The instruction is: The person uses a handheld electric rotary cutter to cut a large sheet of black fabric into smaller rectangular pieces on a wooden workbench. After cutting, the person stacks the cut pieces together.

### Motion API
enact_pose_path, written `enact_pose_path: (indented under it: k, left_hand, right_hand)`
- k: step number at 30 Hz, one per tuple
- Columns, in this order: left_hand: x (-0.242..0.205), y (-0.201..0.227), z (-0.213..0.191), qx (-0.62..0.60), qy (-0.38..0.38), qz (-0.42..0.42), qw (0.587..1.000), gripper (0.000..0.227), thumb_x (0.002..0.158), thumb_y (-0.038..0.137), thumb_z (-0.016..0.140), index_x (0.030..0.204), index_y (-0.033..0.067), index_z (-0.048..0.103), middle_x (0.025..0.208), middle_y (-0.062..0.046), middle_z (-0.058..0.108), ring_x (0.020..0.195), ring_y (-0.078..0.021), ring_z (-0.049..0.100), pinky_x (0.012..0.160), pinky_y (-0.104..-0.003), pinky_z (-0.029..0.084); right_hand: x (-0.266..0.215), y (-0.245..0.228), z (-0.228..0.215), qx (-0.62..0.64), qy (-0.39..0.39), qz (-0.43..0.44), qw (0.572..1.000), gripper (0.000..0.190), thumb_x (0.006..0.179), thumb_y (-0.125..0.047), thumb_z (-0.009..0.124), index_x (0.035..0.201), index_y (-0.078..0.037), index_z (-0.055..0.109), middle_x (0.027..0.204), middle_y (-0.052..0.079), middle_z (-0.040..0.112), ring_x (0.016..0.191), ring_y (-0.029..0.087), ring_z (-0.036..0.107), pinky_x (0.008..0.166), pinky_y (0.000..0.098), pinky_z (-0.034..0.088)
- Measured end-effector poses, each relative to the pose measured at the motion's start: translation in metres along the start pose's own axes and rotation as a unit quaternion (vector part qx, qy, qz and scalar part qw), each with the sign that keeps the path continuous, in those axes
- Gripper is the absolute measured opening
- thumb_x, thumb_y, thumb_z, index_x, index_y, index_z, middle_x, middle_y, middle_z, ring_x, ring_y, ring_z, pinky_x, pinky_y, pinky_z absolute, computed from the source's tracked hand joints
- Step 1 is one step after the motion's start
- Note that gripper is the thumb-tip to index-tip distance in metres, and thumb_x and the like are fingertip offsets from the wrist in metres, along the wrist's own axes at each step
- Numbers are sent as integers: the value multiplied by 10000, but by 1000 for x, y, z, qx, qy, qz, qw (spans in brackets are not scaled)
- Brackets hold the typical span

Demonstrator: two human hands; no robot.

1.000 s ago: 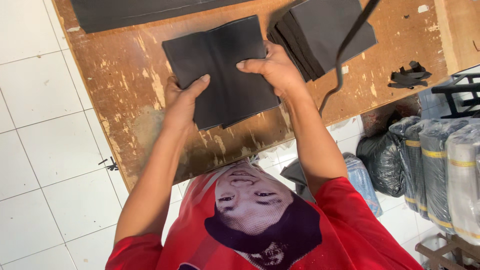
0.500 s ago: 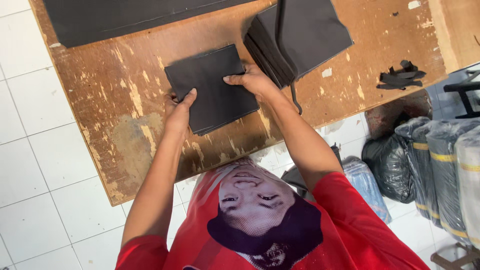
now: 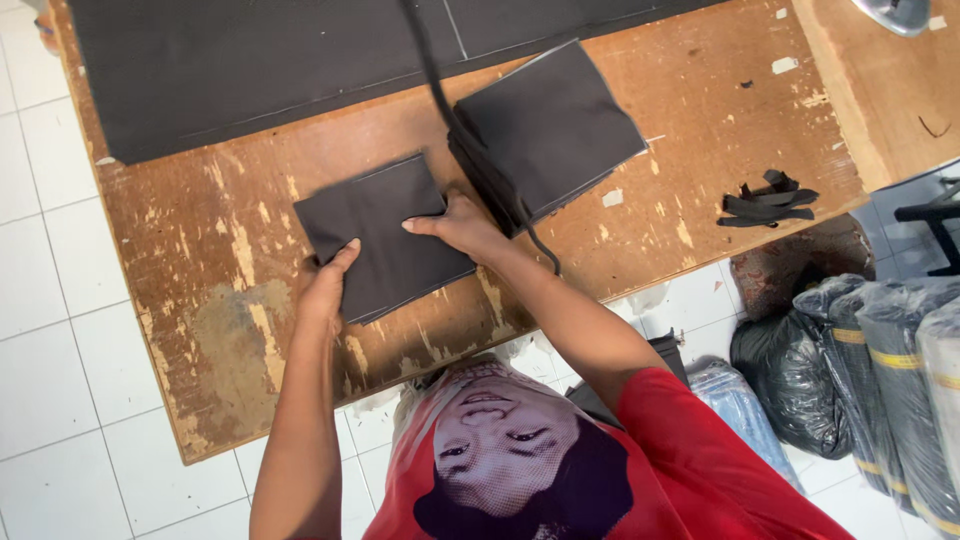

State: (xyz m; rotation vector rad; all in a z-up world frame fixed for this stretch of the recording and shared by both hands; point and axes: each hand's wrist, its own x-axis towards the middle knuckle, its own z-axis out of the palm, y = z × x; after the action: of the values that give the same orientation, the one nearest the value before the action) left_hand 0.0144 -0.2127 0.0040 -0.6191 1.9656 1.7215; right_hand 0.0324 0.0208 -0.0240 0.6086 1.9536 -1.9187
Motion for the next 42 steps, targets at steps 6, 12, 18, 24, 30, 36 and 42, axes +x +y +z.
enact_pose_path:
  k: [6, 12, 18, 24, 30, 36, 42]
  left_hand:
    - [0, 18, 3, -18, -21, -89, 996, 630, 794, 272, 783, 1326, -18, 612, 1279, -186, 690, 1123, -294, 695, 910, -396, 587]
    - [-7, 7, 3, -88, -47, -98, 990, 580, 774, 227, 759, 1287, -9, 626, 1230, -164, 701, 1055, -299, 702, 885, -423, 602]
    - [-37, -21, -9, -143, -69, -71, 985, 607, 779, 215, 747, 1325, -3, 593, 1226, -178, 685, 1052, -315, 700, 866, -460, 608]
    - [-108, -56, -25, -188, -42, -11, 981, 664, 776, 116, 733, 1396, 4, 526, 1242, -177, 652, 1090, -319, 670, 896, -460, 591]
    - [-210, -103, -37, -175, -20, 68, 982, 738, 754, 74, 711, 1443, -23, 465, 1318, -175, 614, 1162, -312, 633, 959, -417, 536]
    - [-286, -106, -22, -121, -43, 175, 976, 781, 703, 1, 766, 1423, -74, 473, 1291, -216, 633, 1156, -311, 651, 990, -377, 517]
    - [-313, -49, 45, -5, -112, 302, 947, 690, 718, -28, 789, 1363, -68, 544, 1237, -173, 676, 1106, -236, 673, 990, -355, 532]
  right_hand:
    - [14, 3, -5, 203, -90, 110, 969, 713, 698, -129, 840, 1312, 77, 541, 1257, 248, 671, 1157, 338, 691, 979, 445, 586]
    - [7, 6, -2, 229, -140, 113, 957, 685, 675, -73, 808, 1319, 49, 607, 1255, 217, 686, 1167, 330, 670, 982, 452, 560]
    - [-40, 9, -3, 204, -128, 40, 970, 880, 659, -57, 813, 1442, 54, 426, 1324, 238, 630, 1218, 337, 645, 1023, 446, 545]
    - [-111, 26, 13, 100, -112, 48, 987, 1052, 698, -135, 854, 1561, 43, 279, 1416, 225, 515, 1290, 308, 505, 1025, 430, 426]
    - [-206, 69, 20, 120, -115, -51, 985, 1199, 609, -179, 888, 1541, 108, 191, 1451, 280, 516, 1307, 382, 555, 1093, 414, 436]
    - [-292, 76, -26, 35, -110, -198, 973, 1191, 708, -159, 935, 1589, 105, 177, 1551, 203, 460, 1438, 256, 449, 1189, 353, 346]
    - [-309, 49, -113, 90, -85, -287, 950, 960, 709, -53, 941, 1513, 43, 424, 1399, 137, 613, 1286, 192, 576, 1117, 379, 491]
